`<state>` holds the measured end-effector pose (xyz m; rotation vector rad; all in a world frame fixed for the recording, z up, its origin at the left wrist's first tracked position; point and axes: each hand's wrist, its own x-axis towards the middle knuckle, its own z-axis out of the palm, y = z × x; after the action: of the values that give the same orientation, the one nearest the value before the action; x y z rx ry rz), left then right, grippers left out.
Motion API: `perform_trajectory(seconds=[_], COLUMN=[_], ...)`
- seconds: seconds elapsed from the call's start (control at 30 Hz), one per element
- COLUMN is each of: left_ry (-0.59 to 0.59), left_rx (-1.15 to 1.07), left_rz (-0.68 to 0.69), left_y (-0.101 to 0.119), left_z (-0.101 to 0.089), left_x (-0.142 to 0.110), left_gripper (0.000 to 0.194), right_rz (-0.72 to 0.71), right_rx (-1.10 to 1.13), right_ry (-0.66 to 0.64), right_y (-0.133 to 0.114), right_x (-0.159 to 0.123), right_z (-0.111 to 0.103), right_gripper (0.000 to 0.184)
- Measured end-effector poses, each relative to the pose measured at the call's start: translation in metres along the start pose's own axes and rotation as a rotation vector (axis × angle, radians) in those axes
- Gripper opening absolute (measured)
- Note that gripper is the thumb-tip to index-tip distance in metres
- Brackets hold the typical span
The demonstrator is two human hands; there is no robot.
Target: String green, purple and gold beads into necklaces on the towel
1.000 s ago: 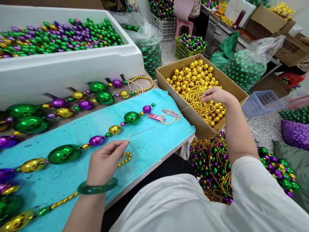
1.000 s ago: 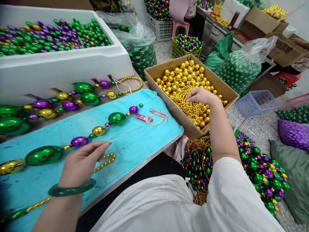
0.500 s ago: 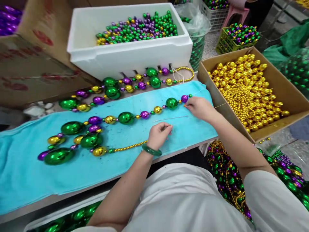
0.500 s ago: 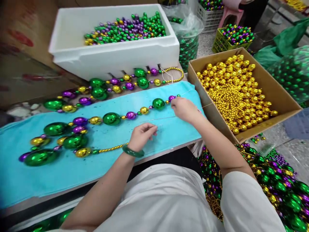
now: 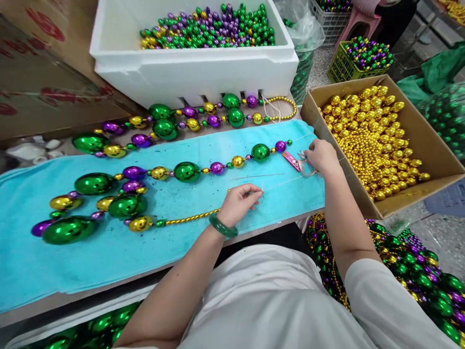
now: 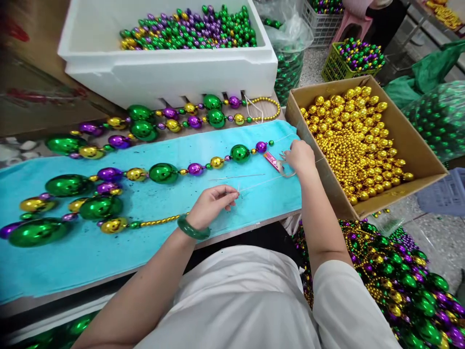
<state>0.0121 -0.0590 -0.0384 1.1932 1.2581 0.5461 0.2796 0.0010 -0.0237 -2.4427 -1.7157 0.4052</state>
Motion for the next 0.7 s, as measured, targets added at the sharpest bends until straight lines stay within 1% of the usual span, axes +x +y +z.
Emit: perform_trajectory(seconds=[0.07, 0.17, 0.23, 0.27, 0.3, 0.33, 0.37, 0.4, 0.47, 0.5, 0.53, 0.57, 0.6, 0.63, 0.67, 0.7], left_ry=[-0.002, 0.011, 0.025, 0.035, 0.044, 0.053, 0.061, 0.070, 0.093, 0.111, 0.136, 0.165, 0.196, 0.223, 0.245, 0.260], left_rx=[0.013, 0.023, 0.018, 0.013, 0.009, 0.005, 0.002, 0.003, 0.022, 0.041, 0.065, 0.094, 0.124, 0.151, 0.168, 0.174], left_rz=[0.006, 0.013, 0.029, 0.038, 0.047, 0.054, 0.060, 0.067, 0.093, 0.118, 0.152, 0.191, 0.230, 0.264, 0.289, 0.301], left_y=[-0.002, -0.003, -0.002, -0.001, 0.000, 0.000, 0.000, 0.000, -0.002, -0.004, -0.005, -0.007, -0.008, -0.009, -0.010, -0.009], left_z=[0.001, 0.004, 0.006, 0.007, 0.007, 0.007, 0.008, 0.008, 0.008, 0.009, 0.009, 0.009, 0.010, 0.010, 0.010, 0.011], left_x=[0.001, 0.002, 0.001, 0.001, 0.001, 0.000, 0.000, 0.000, 0.000, 0.000, 0.000, 0.001, 0.001, 0.001, 0.001, 0.000], left_gripper=[0.030, 0.031, 0.030, 0.029, 0.029, 0.028, 0.028, 0.028, 0.027, 0.026, 0.025, 0.024, 0.023, 0.021, 0.021, 0.021], right_rz=[0.042, 0.046, 0.032, 0.014, -0.018, -0.065, -0.121, -0.178, -0.271, -0.305, -0.334, -0.366, -0.406, -0.438, -0.456, -0.451], right_rx=[-0.042, -0.071, -0.063, -0.038, 0.007, 0.071, 0.152, 0.242, 0.424, 0.509, 0.591, 0.674, 0.751, 0.818, 0.880, 0.938], right_ry=[-0.067, -0.171, -0.182, -0.162, -0.112, -0.024, 0.100, 0.253, 0.542, 0.637, 0.671, 0.656, 0.598, 0.508, 0.388, 0.233], right_y=[0.005, 0.010, 0.014, 0.016, 0.017, 0.018, 0.018, 0.016, 0.009, 0.003, -0.003, -0.009, -0.014, -0.019, -0.023, -0.027], right_x=[-0.001, -0.004, -0.005, -0.005, -0.005, -0.006, -0.008, -0.011, -0.026, -0.037, -0.050, -0.065, -0.080, -0.095, -0.110, -0.122], right_z=[-0.002, 0.002, 0.005, 0.007, 0.007, 0.007, 0.005, 0.002, -0.008, -0.013, -0.017, -0.020, -0.020, -0.018, -0.013, -0.005], right_gripper=[0.027, 0.025, 0.020, 0.017, 0.014, 0.012, 0.013, 0.015, 0.024, 0.027, 0.027, 0.025, 0.022, 0.020, 0.019, 0.020])
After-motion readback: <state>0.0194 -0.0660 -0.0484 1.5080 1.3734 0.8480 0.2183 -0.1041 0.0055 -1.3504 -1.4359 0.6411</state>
